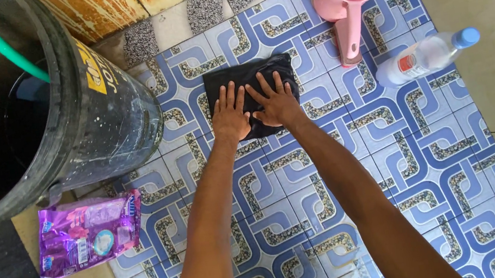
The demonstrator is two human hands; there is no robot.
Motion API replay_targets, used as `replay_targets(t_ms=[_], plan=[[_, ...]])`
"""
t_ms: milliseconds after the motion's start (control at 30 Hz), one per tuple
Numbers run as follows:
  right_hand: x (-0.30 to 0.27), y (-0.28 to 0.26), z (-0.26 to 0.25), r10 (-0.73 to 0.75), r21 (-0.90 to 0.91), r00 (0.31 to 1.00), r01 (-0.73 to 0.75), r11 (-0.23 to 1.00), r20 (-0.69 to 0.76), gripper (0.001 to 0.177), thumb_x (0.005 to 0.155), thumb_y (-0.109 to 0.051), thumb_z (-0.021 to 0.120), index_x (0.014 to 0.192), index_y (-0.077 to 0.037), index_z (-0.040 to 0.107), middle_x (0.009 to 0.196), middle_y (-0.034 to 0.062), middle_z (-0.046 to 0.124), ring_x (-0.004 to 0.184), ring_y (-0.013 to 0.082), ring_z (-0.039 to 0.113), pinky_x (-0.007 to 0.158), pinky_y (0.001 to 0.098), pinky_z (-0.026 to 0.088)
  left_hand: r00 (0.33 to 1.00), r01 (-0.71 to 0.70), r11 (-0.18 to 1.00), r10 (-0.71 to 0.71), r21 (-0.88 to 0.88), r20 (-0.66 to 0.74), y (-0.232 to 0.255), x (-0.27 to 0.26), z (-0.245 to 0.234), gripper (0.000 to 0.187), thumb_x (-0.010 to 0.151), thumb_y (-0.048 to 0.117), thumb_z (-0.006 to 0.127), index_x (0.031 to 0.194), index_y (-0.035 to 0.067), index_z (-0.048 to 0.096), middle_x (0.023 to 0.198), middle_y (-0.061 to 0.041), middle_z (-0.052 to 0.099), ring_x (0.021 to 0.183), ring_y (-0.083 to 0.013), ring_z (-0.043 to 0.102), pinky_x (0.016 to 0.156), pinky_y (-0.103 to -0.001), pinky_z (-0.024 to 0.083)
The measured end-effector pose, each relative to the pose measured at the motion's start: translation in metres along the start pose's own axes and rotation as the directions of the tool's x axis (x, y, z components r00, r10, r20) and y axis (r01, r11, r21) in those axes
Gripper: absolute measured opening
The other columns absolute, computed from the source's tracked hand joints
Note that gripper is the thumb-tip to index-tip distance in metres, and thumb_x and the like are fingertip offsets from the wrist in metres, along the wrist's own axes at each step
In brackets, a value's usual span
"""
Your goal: Hand-washing a black garment on a tiled floor using water from a bucket and a pink scoop.
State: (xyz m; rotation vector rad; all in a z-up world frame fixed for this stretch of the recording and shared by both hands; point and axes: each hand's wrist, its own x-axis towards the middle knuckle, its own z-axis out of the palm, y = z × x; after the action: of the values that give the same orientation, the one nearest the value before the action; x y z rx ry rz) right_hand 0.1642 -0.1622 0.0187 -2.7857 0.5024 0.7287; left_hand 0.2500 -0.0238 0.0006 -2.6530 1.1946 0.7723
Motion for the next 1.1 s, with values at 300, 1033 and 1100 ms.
replay_targets(t_ms=[300, 1033, 1100], plan=[[-0.119, -0.015, 0.073, -0.012, -0.018, 1.000, 0.012, 1.000, 0.009, 0.087, 0.096, -0.067, 0.051, 0.165, -0.044, 0.002, 0.174, -0.0006, -0.015, 0.158, 0.0431, -0.013, 0.126, 0.0611, 0.010, 1.000, -0.016, 1.000, 0.016, -0.013, -0.007, 0.039, -0.106, 0.066, 0.083, 0.105, 0.042, 0.050, 0.167, 0.025, -0.002, 0.173, -0.005, -0.016, 0.159, -0.0298, -0.011, 0.129, -0.045, 0.010], [-0.207, 0.009, 0.118, 0.005, 0.073, 1.000, -0.006, 0.997, 0.008, 0.097, 0.091, -0.065, 0.061, 0.166, -0.036, 0.008, 0.173, 0.0092, -0.010, 0.154, 0.0535, -0.011, 0.123, 0.0656, 0.013, 0.966, -0.256, 0.967, 0.255, -0.006, -0.032, 0.087, -0.159, 0.092, 0.097, 0.092, 0.039, 0.066, 0.165, 0.013, 0.008, 0.173, -0.010, -0.002, 0.160, -0.0323, -0.001, 0.128, -0.048, 0.011], [-0.183, 0.020, 0.103, 0.023, 0.083, 1.000, -0.024, 0.996, 0.012, 0.097, 0.090, -0.067, 0.061, 0.166, -0.040, 0.007, 0.172, 0.0061, -0.012, 0.153, 0.0506, -0.016, 0.124, 0.0647, 0.010, 0.966, -0.258, 0.966, 0.258, 0.003, -0.018, 0.082, -0.129, 0.084, 0.099, 0.092, 0.041, 0.067, 0.166, 0.014, 0.006, 0.174, -0.008, -0.003, 0.160, -0.0313, -0.001, 0.128, -0.047, 0.012]])
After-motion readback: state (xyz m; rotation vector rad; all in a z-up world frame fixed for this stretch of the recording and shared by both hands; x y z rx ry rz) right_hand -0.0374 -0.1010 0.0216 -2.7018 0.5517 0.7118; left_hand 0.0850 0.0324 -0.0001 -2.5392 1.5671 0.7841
